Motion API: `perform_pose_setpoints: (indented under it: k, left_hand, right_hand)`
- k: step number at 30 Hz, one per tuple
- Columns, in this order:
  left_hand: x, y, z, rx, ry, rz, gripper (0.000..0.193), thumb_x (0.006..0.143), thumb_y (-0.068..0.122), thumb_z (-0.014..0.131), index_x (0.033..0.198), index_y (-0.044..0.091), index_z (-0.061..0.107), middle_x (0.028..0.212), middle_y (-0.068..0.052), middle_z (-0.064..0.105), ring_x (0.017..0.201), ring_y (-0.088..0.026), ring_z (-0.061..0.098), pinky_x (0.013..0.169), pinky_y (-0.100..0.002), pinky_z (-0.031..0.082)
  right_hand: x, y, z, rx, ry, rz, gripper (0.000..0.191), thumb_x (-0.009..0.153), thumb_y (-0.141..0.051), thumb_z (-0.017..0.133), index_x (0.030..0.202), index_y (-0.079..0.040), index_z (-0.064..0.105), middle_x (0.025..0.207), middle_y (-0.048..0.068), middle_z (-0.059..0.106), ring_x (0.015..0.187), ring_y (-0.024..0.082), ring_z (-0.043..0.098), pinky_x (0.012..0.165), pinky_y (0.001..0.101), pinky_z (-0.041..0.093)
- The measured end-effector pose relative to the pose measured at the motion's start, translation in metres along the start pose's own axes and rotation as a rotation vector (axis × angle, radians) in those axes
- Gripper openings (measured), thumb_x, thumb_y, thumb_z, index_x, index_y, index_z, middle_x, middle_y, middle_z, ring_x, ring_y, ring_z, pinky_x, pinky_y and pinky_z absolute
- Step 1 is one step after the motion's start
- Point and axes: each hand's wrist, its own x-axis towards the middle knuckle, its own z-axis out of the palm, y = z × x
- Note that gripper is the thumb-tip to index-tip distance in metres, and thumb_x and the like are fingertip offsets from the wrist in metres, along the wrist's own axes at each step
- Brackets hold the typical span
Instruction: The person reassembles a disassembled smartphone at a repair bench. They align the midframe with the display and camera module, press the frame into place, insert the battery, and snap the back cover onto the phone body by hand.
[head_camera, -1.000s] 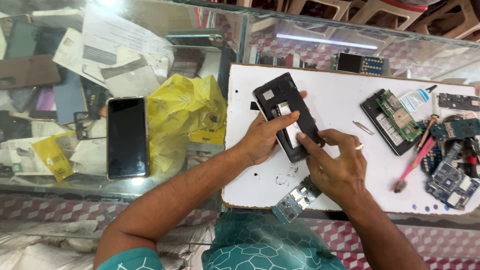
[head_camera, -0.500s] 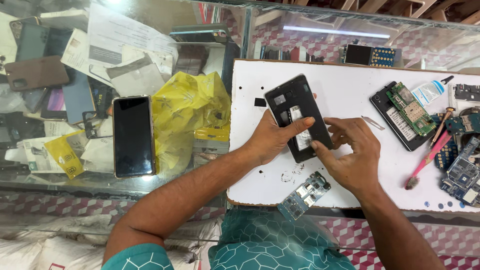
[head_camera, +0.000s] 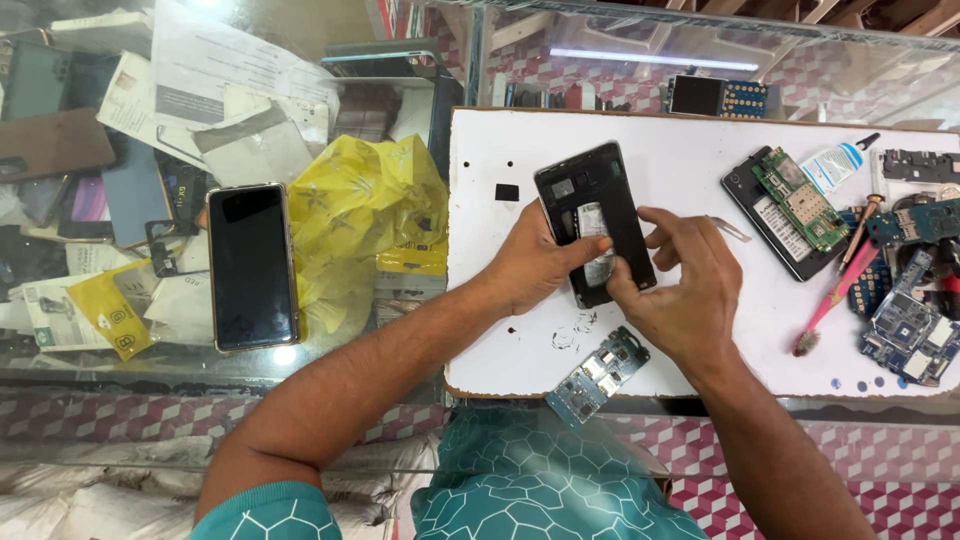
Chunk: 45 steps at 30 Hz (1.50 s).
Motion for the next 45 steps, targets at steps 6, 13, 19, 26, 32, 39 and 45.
perform_pose_setpoints:
  k: [6,13,19,26,32,39,45]
  left_hand:
    - [0.004,-0.003,-0.009,-0.109,-0.042,-0.065,0.036,0.093,-0.004,0.068,0.127,0.000,0.057,0.115,-0.011,0.070,0.106,-0.017,0.070,0.094,-0.034,0.061]
    - [0.006,-0.003,-0.001,-0.052,0.064,-0.004,0.049,0.101,0.000,0.061,0.143,0.005,0.037,0.126,-0.010,0.061,0.115,-0.013,0.064,0.099,-0.031,0.060]
    - [0.003,0.004,0.006,0.045,0.084,0.047,0.045,0.105,0.006,0.056,0.145,0.006,0.035,0.123,-0.012,0.063,0.110,-0.013,0.065,0.092,-0.031,0.062]
    - [0.003,0.008,0.006,0.035,0.082,0.017,0.041,0.106,0.009,0.053,0.143,0.006,0.035,0.116,-0.014,0.066,0.100,-0.015,0.069,0.084,-0.033,0.065]
    - [0.005,0.003,0.003,-0.072,0.063,0.039,0.039,0.107,0.011,0.056,0.142,0.005,0.040,0.119,-0.012,0.067,0.104,-0.014,0.069,0.091,-0.033,0.065]
    - [0.006,0.005,-0.001,-0.138,0.088,-0.013,0.039,0.105,0.010,0.058,0.141,0.007,0.041,0.117,-0.008,0.066,0.105,-0.012,0.067,0.093,-0.033,0.063]
    - [0.005,0.009,0.000,-0.138,0.079,-0.024,0.042,0.106,0.009,0.057,0.143,0.011,0.038,0.122,-0.008,0.063,0.109,-0.013,0.064,0.095,-0.033,0.062]
  right_hand:
    - [0.004,0.003,0.006,0.066,-0.013,0.069,0.050,0.079,-0.011,0.087,0.125,-0.002,0.069,0.093,0.006,0.058,0.071,0.013,0.055,0.063,0.0277,0.049]
    - [0.004,0.007,0.006,0.103,-0.045,0.138,0.052,0.080,-0.014,0.089,0.126,-0.002,0.068,0.092,0.005,0.059,0.068,0.010,0.057,0.061,0.0246,0.051]
    - [0.002,0.003,0.004,0.048,-0.040,0.025,0.055,0.080,-0.013,0.090,0.128,-0.001,0.069,0.093,0.007,0.059,0.073,0.012,0.056,0.064,0.0264,0.051]
    - [0.000,0.008,-0.005,0.068,-0.129,0.010,0.063,0.078,-0.011,0.088,0.135,-0.001,0.065,0.101,0.009,0.061,0.082,0.014,0.063,0.071,0.0255,0.056]
    - [0.004,0.035,-0.010,0.593,-0.327,0.472,0.049,0.093,-0.010,0.072,0.139,-0.001,0.057,0.094,0.008,0.069,0.075,0.010,0.069,0.064,0.0235,0.058]
    - [0.001,0.049,-0.007,0.655,-0.446,0.588,0.023,0.103,-0.010,0.060,0.120,0.005,0.066,0.084,0.008,0.074,0.065,0.011,0.070,0.057,0.0237,0.057]
    - [-0.004,0.045,-0.003,0.569,-0.381,0.548,0.028,0.103,-0.009,0.061,0.127,0.005,0.064,0.078,0.008,0.070,0.061,0.011,0.065,0.053,0.0238,0.052]
